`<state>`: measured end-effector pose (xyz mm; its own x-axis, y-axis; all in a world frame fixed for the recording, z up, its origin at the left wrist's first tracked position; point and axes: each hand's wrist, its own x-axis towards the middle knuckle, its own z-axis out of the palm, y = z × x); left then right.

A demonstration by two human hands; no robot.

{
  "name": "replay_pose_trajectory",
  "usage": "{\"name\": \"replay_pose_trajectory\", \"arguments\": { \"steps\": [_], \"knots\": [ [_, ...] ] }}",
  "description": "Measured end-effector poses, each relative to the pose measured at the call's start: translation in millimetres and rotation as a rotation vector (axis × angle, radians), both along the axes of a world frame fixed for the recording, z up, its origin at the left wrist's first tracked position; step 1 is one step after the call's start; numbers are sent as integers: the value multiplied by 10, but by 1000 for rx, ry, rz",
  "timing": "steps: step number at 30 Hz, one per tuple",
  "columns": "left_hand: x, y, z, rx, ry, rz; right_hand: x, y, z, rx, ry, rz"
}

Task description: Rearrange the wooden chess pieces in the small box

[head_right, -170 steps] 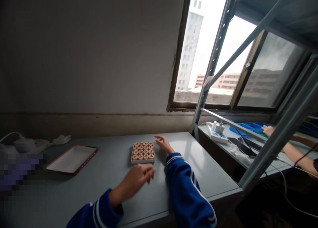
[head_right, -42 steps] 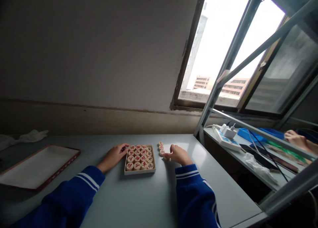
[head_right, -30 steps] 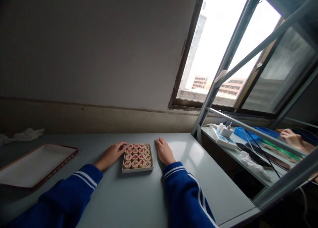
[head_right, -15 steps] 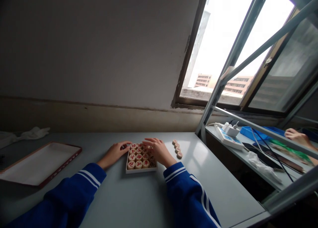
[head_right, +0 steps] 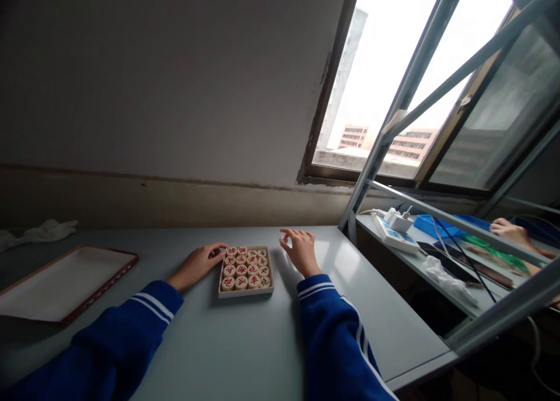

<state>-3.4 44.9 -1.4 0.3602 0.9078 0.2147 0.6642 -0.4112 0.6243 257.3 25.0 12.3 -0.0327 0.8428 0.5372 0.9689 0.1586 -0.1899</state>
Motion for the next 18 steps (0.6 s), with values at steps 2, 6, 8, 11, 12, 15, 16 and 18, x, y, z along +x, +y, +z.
{"name": "replay_pose_trajectory", "arguments": {
  "steps": [2,6,8,11,12,15,16,18],
  "knots": [
    [0,-3,3,4,7,-1,153,-15,-39,-49,-93,-82],
    [-3,10,-14,1,2,-4,213,-25,-30,-94,-64,-100],
    [-4,17,-24,-8,-4,0,81,-38,36,-113,10,55],
    [-4,12,-20,-8,0,7,-221,-107,143,-241,76,432],
    [-4,7,-15,-7,3,10,-316,-140,168,-298,80,525],
    [-4,-8,1,-7,-1,14,-495,-220,189,-350,77,579],
    [-5,-10,3,-8,-3,11,-515,-231,182,-334,72,550],
    [-6,-8,3,-13,-11,1,-507,-225,160,-292,62,489]
  ]
}}
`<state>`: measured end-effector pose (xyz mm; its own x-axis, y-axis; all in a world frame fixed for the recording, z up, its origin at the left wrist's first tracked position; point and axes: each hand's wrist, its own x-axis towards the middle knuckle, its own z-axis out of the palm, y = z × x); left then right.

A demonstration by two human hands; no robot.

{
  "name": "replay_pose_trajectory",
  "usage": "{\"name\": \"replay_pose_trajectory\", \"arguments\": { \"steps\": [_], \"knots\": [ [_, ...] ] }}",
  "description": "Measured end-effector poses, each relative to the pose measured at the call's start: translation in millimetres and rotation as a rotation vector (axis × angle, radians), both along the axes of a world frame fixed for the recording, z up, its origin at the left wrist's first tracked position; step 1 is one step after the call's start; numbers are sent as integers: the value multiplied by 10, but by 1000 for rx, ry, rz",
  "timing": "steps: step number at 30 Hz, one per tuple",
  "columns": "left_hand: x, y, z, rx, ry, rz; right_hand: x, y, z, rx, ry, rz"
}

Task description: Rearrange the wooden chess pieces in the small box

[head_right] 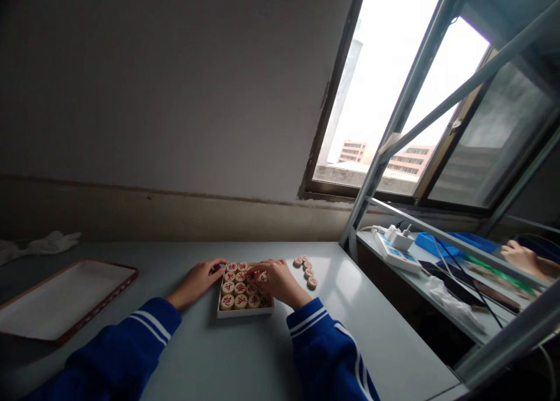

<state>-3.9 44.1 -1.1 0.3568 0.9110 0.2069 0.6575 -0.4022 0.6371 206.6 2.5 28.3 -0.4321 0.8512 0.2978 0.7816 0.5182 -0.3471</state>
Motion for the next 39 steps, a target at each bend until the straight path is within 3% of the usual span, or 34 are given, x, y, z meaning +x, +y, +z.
{"name": "replay_pose_trajectory", "arguments": {
  "steps": [4,7,12,14,16,18,22,24,26,31,39],
  "knots": [
    [0,10,-8,-8,-12,-19,149,49,-11,101,-9,-106],
    [2,10,-7,3,4,-14,341,47,19,180,-98,-262],
    [5,-1,7,-8,9,-2,693,29,-1,135,-251,-501],
    [4,-1,5,-12,6,-1,761,46,-17,153,-218,-533],
    [4,2,-4,-9,3,2,745,63,-2,161,-85,-474],
    [4,9,-18,-8,0,4,643,59,48,119,65,-330],
    [0,22,-36,5,4,-1,300,-42,173,-141,136,64],
    [-2,23,-32,10,12,-3,153,-104,207,-262,108,164],
    [-1,18,-20,8,18,-5,69,-139,213,-310,90,174],
    [5,11,-10,13,54,12,84,-120,175,-267,74,132],
    [-1,32,-37,29,42,-6,91,-95,116,-253,72,210]
  ]
}}
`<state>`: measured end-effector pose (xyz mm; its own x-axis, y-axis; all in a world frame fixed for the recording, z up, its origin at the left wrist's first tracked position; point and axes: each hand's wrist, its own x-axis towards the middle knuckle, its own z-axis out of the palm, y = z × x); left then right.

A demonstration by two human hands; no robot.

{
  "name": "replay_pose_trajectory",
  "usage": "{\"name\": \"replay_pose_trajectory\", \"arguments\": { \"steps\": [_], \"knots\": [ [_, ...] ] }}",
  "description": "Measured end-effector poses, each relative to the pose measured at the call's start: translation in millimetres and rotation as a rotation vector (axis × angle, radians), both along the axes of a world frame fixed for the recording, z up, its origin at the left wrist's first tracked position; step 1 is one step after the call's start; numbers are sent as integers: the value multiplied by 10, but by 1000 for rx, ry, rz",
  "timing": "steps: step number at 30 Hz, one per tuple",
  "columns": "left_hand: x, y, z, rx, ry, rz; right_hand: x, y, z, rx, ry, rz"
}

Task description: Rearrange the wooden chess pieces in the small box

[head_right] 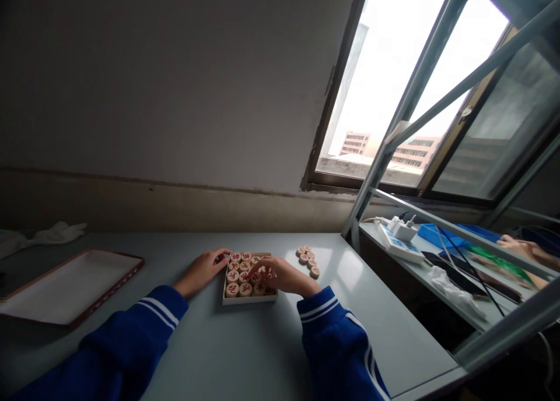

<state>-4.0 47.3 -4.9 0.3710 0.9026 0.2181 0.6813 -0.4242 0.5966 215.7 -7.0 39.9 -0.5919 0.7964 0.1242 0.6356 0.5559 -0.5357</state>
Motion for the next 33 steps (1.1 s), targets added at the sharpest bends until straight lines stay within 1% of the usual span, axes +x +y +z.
{"name": "replay_pose_trajectory", "arguments": {
  "steps": [5,7,9,11,15,17,19,21,22,24,26,27,28,30,33],
  "knots": [
    [5,-5,13,-5,12,7,-20,46,-62,54,11,-105],
    [6,-8,15,-7,6,5,36,65,-48,61,42,-117],
    [6,-11,13,-5,-1,-1,156,78,-19,97,44,-184],
    [5,-15,12,-7,-2,-4,327,80,6,119,-13,-303],
    [5,-23,20,-24,3,8,659,54,-10,128,-225,-524],
    [8,-26,27,-28,4,11,743,38,-26,172,-315,-612],
    [11,-29,31,-23,6,12,747,29,-14,203,-335,-654],
    [12,-31,32,-17,6,11,673,19,37,202,-262,-617],
    [12,-31,32,-15,6,9,612,10,72,185,-203,-555],
    [11,-30,30,-13,4,8,458,-22,140,94,-85,-351],
    [9,-29,29,-11,2,9,286,-62,175,-40,-5,-116],
    [9,-28,29,-11,1,10,204,-80,173,-97,13,-28],
    [8,-27,29,-12,0,9,129,-93,159,-139,22,21],
    [8,-23,27,-13,-5,6,13,-104,109,-185,27,28],
    [7,-16,18,-5,-12,0,-62,-95,54,-199,35,-22]
  ]
}}
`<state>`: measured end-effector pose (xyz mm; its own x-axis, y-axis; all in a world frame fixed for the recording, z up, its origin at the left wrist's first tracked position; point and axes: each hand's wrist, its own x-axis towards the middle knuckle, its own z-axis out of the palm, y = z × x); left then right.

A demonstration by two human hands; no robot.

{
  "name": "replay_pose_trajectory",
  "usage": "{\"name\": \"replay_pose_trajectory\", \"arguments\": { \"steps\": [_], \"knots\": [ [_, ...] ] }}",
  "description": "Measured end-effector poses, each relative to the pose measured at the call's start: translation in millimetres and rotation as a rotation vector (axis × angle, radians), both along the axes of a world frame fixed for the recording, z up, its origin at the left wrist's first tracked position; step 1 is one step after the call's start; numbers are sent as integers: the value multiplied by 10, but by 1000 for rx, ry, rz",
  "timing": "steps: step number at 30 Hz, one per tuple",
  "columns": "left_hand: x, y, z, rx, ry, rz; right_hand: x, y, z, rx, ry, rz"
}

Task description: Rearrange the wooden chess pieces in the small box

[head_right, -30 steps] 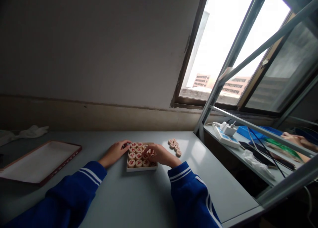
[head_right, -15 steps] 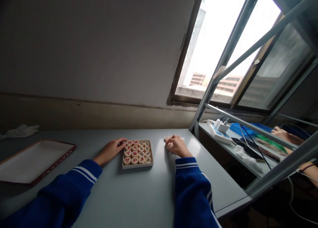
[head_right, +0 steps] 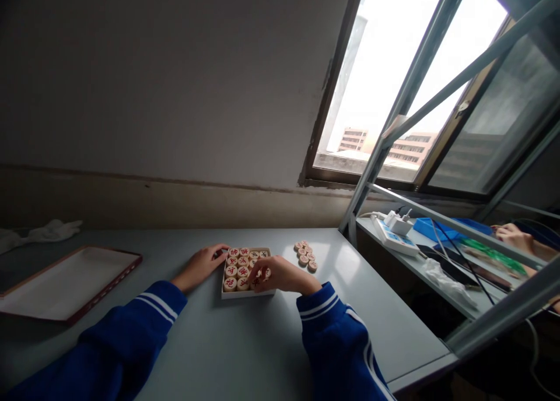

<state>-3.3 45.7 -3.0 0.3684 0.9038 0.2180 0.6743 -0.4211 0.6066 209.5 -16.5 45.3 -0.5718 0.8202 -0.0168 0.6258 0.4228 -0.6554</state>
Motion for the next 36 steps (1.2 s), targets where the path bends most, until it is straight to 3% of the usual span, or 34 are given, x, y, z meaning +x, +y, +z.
{"name": "replay_pose_trajectory", "arguments": {
  "steps": [5,8,11,14,23,26,31,36],
  "knots": [
    [-2,2,-8,9,8,-5,175,-9,96,27,85,-64],
    [-1,1,-6,4,18,7,444,-25,139,101,-8,-257],
    [3,5,-6,-8,23,7,688,-15,102,20,-90,-410],
    [5,10,-8,-7,31,15,792,16,33,-46,-101,-420],
    [4,-11,8,-2,26,14,875,34,-32,155,-244,-505],
    [6,-2,3,-16,19,26,748,84,-51,214,-173,-408],
    [2,16,-15,-22,-8,29,166,305,-189,537,-112,-289],
    [-5,-5,8,-17,-15,17,-206,478,-249,553,-234,-100]
  ]
}}
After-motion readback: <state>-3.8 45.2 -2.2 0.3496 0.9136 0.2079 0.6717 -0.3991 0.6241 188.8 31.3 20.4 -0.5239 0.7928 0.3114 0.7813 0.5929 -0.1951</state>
